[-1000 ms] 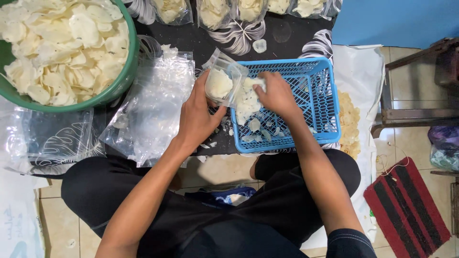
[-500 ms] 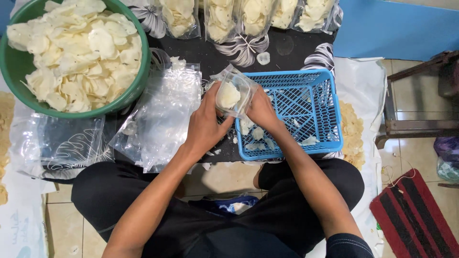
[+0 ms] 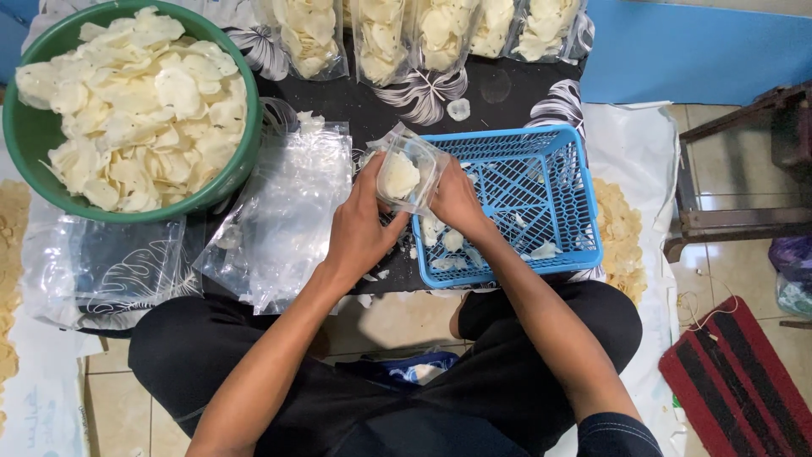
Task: Packaging chips into small plastic bags by hand
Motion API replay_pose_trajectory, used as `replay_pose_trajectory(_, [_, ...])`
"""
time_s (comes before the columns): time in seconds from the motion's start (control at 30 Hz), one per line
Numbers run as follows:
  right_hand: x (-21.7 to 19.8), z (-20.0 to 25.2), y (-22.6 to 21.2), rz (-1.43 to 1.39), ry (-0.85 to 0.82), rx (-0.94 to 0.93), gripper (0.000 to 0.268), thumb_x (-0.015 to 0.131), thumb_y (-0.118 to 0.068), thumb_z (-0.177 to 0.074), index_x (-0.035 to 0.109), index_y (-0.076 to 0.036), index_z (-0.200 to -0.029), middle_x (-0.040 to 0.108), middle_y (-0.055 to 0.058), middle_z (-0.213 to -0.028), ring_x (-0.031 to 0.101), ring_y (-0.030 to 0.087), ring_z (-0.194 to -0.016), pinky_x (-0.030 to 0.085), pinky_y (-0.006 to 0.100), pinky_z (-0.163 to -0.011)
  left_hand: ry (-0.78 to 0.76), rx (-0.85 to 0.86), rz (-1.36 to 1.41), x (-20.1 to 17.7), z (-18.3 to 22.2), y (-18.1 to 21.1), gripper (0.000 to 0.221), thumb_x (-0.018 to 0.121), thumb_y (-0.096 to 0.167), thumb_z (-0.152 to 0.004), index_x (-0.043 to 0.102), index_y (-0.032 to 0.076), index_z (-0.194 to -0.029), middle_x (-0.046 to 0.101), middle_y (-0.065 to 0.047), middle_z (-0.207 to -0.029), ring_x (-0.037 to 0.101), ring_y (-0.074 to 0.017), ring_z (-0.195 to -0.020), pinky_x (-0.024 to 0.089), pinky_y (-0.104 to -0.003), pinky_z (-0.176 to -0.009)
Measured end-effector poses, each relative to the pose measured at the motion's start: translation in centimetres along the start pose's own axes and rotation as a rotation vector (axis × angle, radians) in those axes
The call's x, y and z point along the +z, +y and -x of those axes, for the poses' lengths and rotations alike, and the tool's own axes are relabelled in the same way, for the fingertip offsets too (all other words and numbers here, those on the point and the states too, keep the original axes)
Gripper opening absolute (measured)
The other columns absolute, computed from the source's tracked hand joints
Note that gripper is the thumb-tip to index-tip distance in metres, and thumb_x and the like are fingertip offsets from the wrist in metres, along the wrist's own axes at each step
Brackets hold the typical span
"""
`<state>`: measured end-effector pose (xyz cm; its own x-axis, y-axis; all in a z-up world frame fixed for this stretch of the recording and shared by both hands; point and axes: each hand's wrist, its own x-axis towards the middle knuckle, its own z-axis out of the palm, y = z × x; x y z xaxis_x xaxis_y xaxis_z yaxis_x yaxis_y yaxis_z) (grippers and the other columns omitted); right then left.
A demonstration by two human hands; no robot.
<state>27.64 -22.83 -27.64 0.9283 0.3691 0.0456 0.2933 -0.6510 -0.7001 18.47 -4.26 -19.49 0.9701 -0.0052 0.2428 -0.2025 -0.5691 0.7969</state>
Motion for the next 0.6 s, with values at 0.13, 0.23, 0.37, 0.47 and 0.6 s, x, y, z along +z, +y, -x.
replay_pose_trajectory(0.13, [0.3, 0.0, 0.6, 0.049, -0.007, 0.059, 0.058, 0.064, -0.044, -0.093, 0.057, 0.004, -0.125, 0.055, 0.029, -0.116, 0.059, 0.065, -0.097, 0.051, 0.071, -0.080, 0.000, -0.002, -0.008, 0.1, 0.0, -0.1, 0.075, 0.073, 0.008, -0.087, 0.033, 0.005, -0.150, 0.049, -0.026, -0.147, 0.074, -0.0340, -0.079, 0.061, -0.050, -0.067])
replay_pose_trajectory(0.23, [0.8, 0.1, 1.2, 0.134, 0.000, 0.013, 0.055, 0.063, -0.044, -0.095, 0.058, 0.002, -0.124, 0.052, 0.028, -0.116, 0.059, 0.064, -0.096, 0.051, 0.071, -0.076, -0.001, -0.003, -0.009, 0.1, 0.0, -0.1, 0.074, 0.072, 0.008, -0.087, 0.033, 0.005, -0.150, 0.048, -0.025, -0.148, 0.074, -0.0330, -0.079, 0.061, -0.048, -0.067])
replay_pose_trajectory(0.37, [-0.1, 0.3, -0.2, 0.096, -0.036, 0.007, 0.058, 0.066, -0.042, -0.094, 0.054, 0.006, -0.124, 0.052, 0.028, -0.114, 0.058, 0.064, -0.098, 0.052, 0.069, -0.078, -0.004, -0.012, -0.007, -0.2, -0.1, 0.1, 0.072, 0.073, 0.009, -0.086, 0.035, 0.004, -0.148, 0.050, -0.026, -0.147, 0.074, -0.0330, -0.078, 0.061, -0.048, -0.066])
replay_pose_trajectory(0.47, [-0.4, 0.3, -1.0, 0.121, -0.050, 0.003, 0.050, 0.065, -0.038, -0.093, 0.057, 0.005, -0.116, 0.055, 0.027, -0.106, 0.060, 0.063, -0.094, 0.053, 0.068, -0.074, -0.006, -0.008, -0.005, -0.1, -0.1, 0.1, 0.073, 0.072, 0.008, -0.086, 0.035, 0.003, -0.148, 0.050, -0.027, -0.146, 0.074, -0.0346, -0.078, 0.061, -0.049, -0.066])
replay_pose_trajectory(0.6, [-0.8, 0.0, -1.9, 0.172, -0.076, 0.004, 0.034, 0.063, -0.030, -0.093, 0.063, 0.003, -0.098, 0.064, 0.027, -0.088, 0.065, 0.061, -0.083, 0.054, 0.065, -0.066, -0.013, -0.008, -0.004, -0.4, -0.2, 0.7, 0.072, 0.071, 0.009, -0.088, 0.035, 0.003, -0.149, 0.050, -0.027, -0.145, 0.074, -0.0348, -0.079, 0.062, -0.049, -0.066])
